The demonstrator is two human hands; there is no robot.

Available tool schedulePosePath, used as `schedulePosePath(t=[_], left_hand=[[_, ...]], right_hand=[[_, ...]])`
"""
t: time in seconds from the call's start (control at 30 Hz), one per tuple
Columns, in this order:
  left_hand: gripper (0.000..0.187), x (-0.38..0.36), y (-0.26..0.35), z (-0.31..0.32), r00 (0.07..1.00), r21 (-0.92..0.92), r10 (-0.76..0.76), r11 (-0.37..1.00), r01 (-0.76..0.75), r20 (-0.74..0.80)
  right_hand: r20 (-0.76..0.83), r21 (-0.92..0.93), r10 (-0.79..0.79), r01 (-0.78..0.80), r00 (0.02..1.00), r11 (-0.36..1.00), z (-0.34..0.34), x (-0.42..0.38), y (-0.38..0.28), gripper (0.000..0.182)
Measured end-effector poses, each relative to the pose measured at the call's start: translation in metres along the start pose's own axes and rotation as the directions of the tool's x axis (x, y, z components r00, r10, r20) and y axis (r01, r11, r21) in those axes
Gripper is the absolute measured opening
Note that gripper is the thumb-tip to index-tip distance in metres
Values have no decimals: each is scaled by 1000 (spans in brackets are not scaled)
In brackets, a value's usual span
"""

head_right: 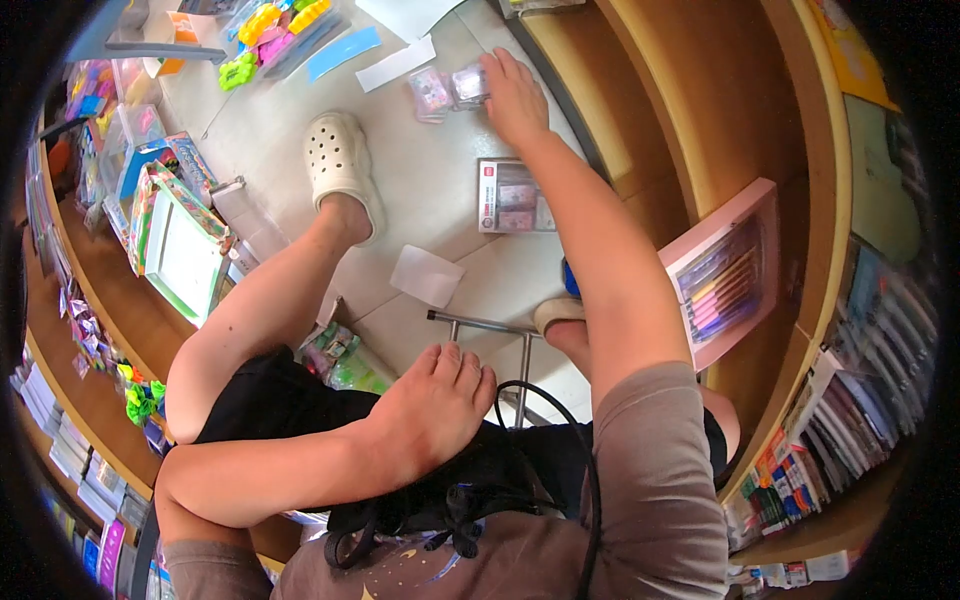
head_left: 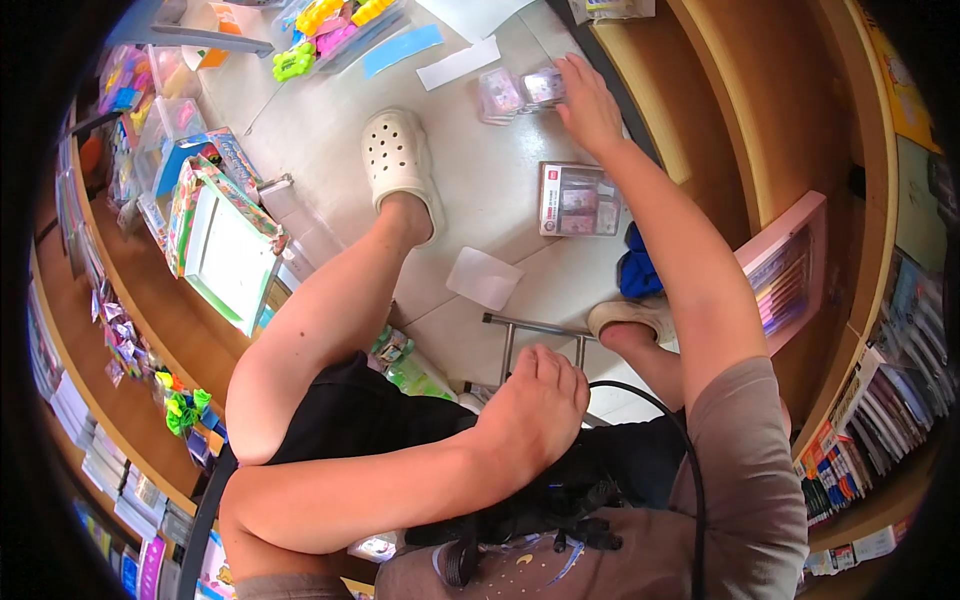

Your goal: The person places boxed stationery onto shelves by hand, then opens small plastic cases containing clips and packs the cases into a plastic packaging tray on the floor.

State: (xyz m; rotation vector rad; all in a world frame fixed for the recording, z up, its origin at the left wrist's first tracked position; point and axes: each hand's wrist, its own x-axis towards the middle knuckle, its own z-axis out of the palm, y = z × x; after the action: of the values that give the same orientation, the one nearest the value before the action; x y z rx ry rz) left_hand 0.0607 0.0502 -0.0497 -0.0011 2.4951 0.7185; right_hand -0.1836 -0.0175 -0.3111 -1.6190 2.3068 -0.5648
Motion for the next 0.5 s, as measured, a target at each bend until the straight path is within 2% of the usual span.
schedulePosePath(t=[0.03, 0.13, 0.23, 0.33, 0.4, 0.5], left_hand=[[38, 0, 0, 0, 1000, 0, -4, 1000, 4, -3], [38, 1, -1, -2, 1000, -1, -7, 1000, 7, -9], [39, -1, -1, -4, 1000, 7, 8, 1000, -8, -7], [41, -1, 0, -6, 999, 12, 32, 999, -32, -3], [42, -1, 2, -8, 999, 15, 42, 999, -42, 8], [43, -1, 3, -11, 999, 16, 48, 999, -48, 9]], right_hand=[[13, -73, -6, 7, 1000, 997, 6, 5, 3, 58], [76, -137, 19, -9, 997, 990, 9, 13, 6, 53], [132, -80, 27, -16, 991, 997, -2, 10, 5, 48], [52, 55, 194, -197, 980, 979, -11, -10, 6, 47], [-74, 148, 316, -303, 946, 941, -11, -37, 10, 48], [-160, 268, 417, -367, 895, 891, -10, -93, 24, 51]])
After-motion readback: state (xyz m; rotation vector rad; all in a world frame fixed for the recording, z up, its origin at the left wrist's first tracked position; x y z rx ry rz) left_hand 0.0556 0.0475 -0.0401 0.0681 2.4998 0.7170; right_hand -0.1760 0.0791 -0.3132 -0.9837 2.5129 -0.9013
